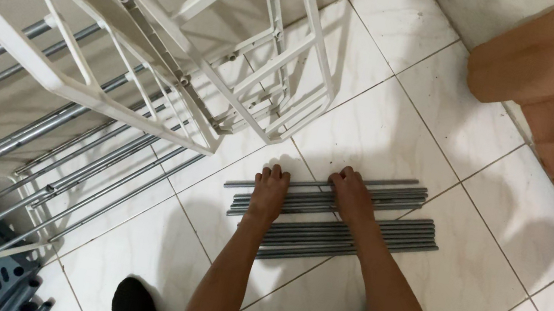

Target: The person assembles a white plastic and metal rack by inserting metal rods into the side frames. They handle multiple rods and frames, connecting them to form a multi-tier structure.

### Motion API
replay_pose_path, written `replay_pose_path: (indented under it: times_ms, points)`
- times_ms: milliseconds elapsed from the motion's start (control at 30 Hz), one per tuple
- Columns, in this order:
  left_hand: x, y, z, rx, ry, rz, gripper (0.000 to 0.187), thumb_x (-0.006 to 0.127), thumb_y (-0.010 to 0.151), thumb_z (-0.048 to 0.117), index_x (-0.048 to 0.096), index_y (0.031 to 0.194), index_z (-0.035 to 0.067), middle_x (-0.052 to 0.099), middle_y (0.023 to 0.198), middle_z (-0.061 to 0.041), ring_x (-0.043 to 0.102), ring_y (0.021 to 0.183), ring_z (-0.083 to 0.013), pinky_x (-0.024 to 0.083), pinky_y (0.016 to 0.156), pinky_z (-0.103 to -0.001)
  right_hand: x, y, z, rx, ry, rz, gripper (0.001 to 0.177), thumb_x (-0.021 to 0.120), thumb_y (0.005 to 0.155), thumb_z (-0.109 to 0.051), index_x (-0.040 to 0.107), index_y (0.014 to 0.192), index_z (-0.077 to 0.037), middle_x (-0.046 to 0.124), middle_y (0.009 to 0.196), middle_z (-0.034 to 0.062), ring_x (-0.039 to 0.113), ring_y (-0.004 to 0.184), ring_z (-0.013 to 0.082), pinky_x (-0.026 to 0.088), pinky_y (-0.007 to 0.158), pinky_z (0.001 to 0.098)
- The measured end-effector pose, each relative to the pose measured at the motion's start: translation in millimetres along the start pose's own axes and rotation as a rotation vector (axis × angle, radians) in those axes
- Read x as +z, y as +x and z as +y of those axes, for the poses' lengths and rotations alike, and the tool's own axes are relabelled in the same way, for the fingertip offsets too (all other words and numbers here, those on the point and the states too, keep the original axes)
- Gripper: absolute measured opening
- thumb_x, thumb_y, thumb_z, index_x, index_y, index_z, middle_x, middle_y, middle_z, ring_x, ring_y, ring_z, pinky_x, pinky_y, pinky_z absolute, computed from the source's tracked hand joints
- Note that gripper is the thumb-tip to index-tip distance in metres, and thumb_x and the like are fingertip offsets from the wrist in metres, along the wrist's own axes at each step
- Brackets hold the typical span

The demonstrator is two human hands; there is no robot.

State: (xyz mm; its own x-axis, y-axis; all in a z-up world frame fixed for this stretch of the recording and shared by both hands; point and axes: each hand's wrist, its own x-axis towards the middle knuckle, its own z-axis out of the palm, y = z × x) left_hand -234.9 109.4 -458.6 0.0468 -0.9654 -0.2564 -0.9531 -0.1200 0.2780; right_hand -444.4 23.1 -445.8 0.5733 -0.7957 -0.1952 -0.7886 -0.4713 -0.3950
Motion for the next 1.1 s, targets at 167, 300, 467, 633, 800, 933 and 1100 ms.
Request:
replay_pose_path:
  times_ms: [167, 300, 467, 633, 800, 933, 1100]
  points:
    - [-14, -7, 2, -0.014, -0.061, 0.027, 0.044, 0.073, 0.074, -0.009, 0.060, 0.116, -0.001, 0.059, 0.119, -0.019, 0.059, 0.110, -0.0345, 0.047, 0.096, -0.048, -16, -2, -16, -0.151, -0.066, 0.299, 0.013, 0.070, 0.087, -0.003, 0.068, 0.099, -0.009, 0.062, 0.102, 0.0083, 0.058, 0.102, 0.0309, 0.042, 0.092, 0.0470]
    - [-47, -12, 4, 0.028, -0.178, 0.145, 0.032, 0.066, 0.086, -0.004, 0.063, 0.117, 0.005, 0.066, 0.109, -0.014, 0.062, 0.106, -0.0330, 0.047, 0.096, -0.048, -57, -7, -40, -0.222, 0.013, 0.343, 0.014, 0.071, 0.086, -0.004, 0.069, 0.099, -0.010, 0.063, 0.095, 0.0071, 0.058, 0.098, 0.0292, 0.041, 0.097, 0.0462]
    - [-121, -19, 17, 0.147, -0.408, 0.259, 0.025, 0.068, 0.092, 0.017, 0.068, 0.116, 0.010, 0.068, 0.102, -0.015, 0.065, 0.100, -0.0368, 0.051, 0.086, -0.048, -110, -7, -87, -0.316, 0.108, 0.325, 0.016, 0.075, 0.088, -0.015, 0.072, 0.103, -0.010, 0.067, 0.096, 0.0038, 0.060, 0.098, 0.0259, 0.043, 0.091, 0.0417]
    - [-200, -38, 22, 0.137, -0.354, 0.272, 0.024, 0.066, 0.096, 0.034, 0.073, 0.112, 0.017, 0.069, 0.096, -0.015, 0.069, 0.089, -0.0374, 0.055, 0.078, -0.048, -160, -2, -123, -0.383, 0.081, 0.399, 0.021, 0.078, 0.087, -0.022, 0.073, 0.103, -0.009, 0.069, 0.097, 0.0032, 0.061, 0.098, 0.0250, 0.046, 0.087, 0.0409]
    - [-240, -62, 14, 0.151, -0.351, 0.256, 0.031, 0.054, 0.102, 0.034, 0.065, 0.128, 0.021, 0.071, 0.102, -0.015, 0.069, 0.093, -0.0392, 0.055, 0.077, -0.050, -197, -5, -151, -0.507, 0.041, 0.523, 0.028, 0.079, 0.085, -0.025, 0.073, 0.106, -0.007, 0.067, 0.104, 0.0074, 0.059, 0.104, 0.0294, 0.046, 0.096, 0.0428]
    - [-253, -82, 12, 0.200, -0.253, 0.301, 0.029, 0.048, 0.106, 0.028, 0.061, 0.128, 0.016, 0.072, 0.111, -0.016, 0.070, 0.097, -0.0389, 0.055, 0.079, -0.051, -215, -15, -164, -0.502, 0.047, 0.501, 0.031, 0.080, 0.085, -0.027, 0.073, 0.106, -0.006, 0.067, 0.104, 0.0093, 0.059, 0.108, 0.0313, 0.047, 0.097, 0.0437]
    - [-291, -116, 20, 0.186, -0.205, 0.224, 0.031, 0.051, 0.105, 0.036, 0.060, 0.123, 0.012, 0.071, 0.104, -0.019, 0.070, 0.093, -0.0402, 0.055, 0.077, -0.052, -231, -25, -177, -0.473, 0.146, 0.534, 0.021, 0.075, 0.091, -0.021, 0.074, 0.104, -0.005, 0.069, 0.104, 0.0090, 0.061, 0.106, 0.0304, 0.049, 0.095, 0.0432]
